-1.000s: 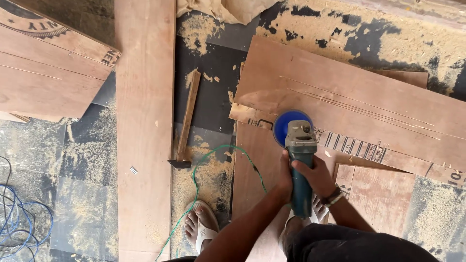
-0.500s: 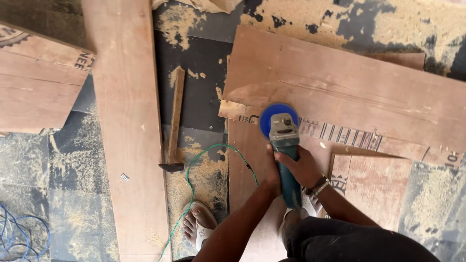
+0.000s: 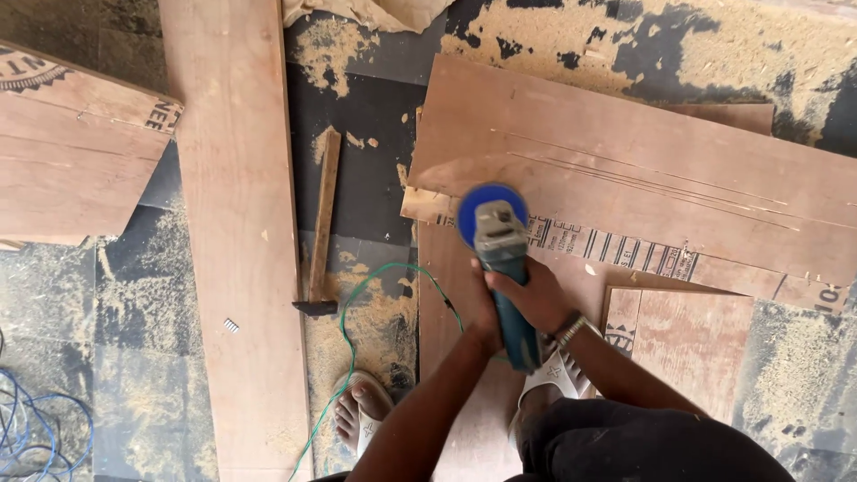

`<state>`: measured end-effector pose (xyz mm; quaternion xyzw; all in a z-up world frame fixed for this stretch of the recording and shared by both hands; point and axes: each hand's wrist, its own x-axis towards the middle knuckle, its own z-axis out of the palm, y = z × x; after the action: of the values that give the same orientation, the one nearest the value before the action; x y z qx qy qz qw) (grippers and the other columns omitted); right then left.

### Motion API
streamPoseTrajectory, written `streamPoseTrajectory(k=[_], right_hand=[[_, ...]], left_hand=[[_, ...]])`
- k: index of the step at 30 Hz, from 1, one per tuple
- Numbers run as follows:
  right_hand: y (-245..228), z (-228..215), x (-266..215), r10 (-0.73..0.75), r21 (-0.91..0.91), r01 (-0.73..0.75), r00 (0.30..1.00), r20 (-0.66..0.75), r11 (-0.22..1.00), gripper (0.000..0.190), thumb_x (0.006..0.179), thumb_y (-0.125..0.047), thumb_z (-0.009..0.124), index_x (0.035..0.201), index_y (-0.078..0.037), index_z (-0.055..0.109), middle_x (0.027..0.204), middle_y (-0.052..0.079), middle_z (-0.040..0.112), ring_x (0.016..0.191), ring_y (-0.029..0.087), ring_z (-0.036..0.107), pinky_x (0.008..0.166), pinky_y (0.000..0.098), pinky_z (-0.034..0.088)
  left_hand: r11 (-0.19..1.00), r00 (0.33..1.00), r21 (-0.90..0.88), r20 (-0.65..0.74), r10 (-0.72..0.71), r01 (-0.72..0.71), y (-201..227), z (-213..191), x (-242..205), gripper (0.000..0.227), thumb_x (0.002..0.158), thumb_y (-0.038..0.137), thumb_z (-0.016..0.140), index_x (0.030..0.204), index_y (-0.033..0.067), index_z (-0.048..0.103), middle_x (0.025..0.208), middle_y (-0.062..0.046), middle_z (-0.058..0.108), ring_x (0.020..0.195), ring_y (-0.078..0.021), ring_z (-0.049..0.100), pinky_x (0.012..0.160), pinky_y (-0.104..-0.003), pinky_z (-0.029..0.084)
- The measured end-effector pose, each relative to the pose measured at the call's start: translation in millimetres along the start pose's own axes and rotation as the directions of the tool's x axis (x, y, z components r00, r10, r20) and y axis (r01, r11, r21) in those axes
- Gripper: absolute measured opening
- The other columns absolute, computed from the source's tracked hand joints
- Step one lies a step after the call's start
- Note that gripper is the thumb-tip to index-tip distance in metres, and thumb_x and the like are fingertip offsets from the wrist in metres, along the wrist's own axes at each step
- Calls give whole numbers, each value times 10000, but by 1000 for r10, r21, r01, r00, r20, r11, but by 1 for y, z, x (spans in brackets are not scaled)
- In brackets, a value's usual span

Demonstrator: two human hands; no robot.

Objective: Using an angle grinder with a sanding disc to smooth the edges and surfaces of plywood boards.

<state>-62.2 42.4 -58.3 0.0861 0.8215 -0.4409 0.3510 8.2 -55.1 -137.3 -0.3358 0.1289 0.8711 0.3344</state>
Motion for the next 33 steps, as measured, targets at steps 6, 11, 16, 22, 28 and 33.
streamPoseTrajectory(k=[6, 11, 16, 22, 28, 33], right_hand=[[19, -8, -2, -7, 76, 5, 1000, 26, 997, 600, 835, -508, 696, 1162, -6, 695, 994, 146, 780, 915, 227, 744, 826, 358, 579], [18, -17, -5, 60, 96, -61, 998, 8, 994, 598, 842, -510, 688, 1123, 17, 710, 970, 143, 780, 893, 232, 740, 812, 356, 589], [-23, 6, 18, -124, -5, 125, 988, 94, 992, 656, 815, -553, 684, 1212, -30, 691, 1057, 161, 777, 976, 249, 748, 861, 378, 568], [-8, 9, 22, -47, -86, 55, 995, 89, 995, 664, 806, -554, 700, 1208, -25, 681, 1056, 181, 774, 984, 287, 751, 876, 399, 575], [12, -7, 5, 78, -98, -72, 996, 51, 993, 646, 803, -549, 701, 1168, -16, 678, 1022, 185, 788, 959, 300, 779, 860, 404, 601], [-26, 11, 20, -81, -59, 87, 992, 95, 994, 618, 800, -533, 691, 1209, -70, 687, 1070, 165, 772, 1008, 309, 751, 894, 405, 573]], left_hand=[[1000, 1000, -6, 31, 4, -4, -16, -4, 16, 1206, 748, 1005, 219, 1527, 119, 466, 1449, -192, 573, 1286, -316, 601, 1084, -453, 498], [998, 998, 69, 60, -9, 5, -18, 1, 19, 1186, 789, 992, 214, 1535, 101, 454, 1430, -211, 574, 1275, -315, 603, 1067, -446, 512], [995, 996, -62, -28, 79, -81, 19, -11, 5, 1169, 747, 994, 264, 1522, 141, 462, 1435, -166, 584, 1267, -303, 614, 1053, -450, 524], [991, 996, -111, -57, 67, -73, 12, -15, 7, 1187, 726, 1013, 296, 1505, 139, 492, 1428, -166, 594, 1263, -303, 616, 1055, -452, 521], [997, 998, -37, 25, 64, -63, -6, 3, 7, 1148, 751, 993, 306, 1501, 143, 487, 1421, -164, 587, 1267, -303, 604, 1064, -448, 509], [986, 991, -97, -30, 134, -136, 21, -13, 0, 1112, 788, 964, 310, 1513, 136, 474, 1439, -163, 580, 1293, -300, 598, 1087, -448, 504]])
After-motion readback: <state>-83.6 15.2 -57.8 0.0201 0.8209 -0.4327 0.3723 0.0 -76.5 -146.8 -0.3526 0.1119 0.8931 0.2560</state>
